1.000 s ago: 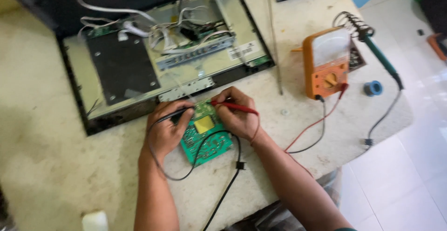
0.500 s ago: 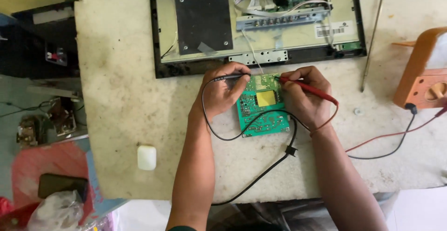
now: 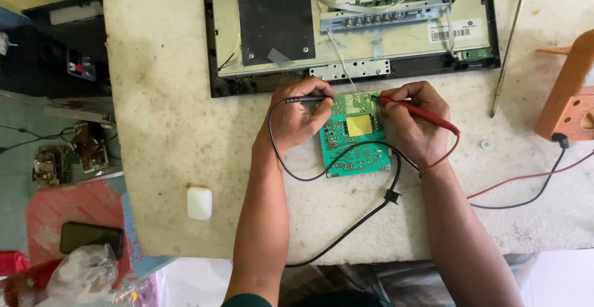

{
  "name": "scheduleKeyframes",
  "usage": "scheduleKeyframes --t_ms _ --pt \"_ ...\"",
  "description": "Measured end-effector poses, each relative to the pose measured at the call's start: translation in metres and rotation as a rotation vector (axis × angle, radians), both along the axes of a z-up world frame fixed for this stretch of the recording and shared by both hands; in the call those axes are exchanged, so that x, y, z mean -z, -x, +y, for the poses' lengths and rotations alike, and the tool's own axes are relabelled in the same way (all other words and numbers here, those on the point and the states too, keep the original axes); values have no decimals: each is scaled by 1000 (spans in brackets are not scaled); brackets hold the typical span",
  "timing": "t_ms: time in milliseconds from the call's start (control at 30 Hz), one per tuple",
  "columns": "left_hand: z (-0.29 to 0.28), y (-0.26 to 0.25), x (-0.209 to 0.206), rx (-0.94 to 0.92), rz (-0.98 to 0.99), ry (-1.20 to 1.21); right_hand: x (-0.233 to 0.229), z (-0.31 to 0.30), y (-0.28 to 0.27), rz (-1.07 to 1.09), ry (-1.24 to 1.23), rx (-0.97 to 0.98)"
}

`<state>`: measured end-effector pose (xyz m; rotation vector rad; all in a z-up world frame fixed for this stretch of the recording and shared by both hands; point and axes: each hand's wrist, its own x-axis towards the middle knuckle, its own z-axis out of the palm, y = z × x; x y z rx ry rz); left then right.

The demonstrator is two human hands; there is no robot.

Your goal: The person uses a multimeter to test a green circuit board placed on a workbench. They hold the red and black probes and touch various points on the board's surface while an open electronic device sits in the background.

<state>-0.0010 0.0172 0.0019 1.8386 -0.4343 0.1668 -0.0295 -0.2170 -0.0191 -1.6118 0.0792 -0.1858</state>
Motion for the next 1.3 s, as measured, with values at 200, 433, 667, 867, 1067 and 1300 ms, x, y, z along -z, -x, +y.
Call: scheduleKeyframes --t_ms 200,433,667,867,1067,1300 --pt "0 0 2 6 4 -12 -1 0 0 -15 23 -2" --pt "1 -2 4 24 16 -22 -1 0 -1 -9 19 0" --pt "2 -2 3 38 13 -50 -2 2 0 4 -7 15" --pt "5 -2 -1 104 -42 -119 1 2 1 -38 62 50" --pt "2 -5 10 61 -26 -191 5 3 -1 -2 -39 72" --pt "2 -2 11 0 33 -172 -3 6 0 33 -59 49"
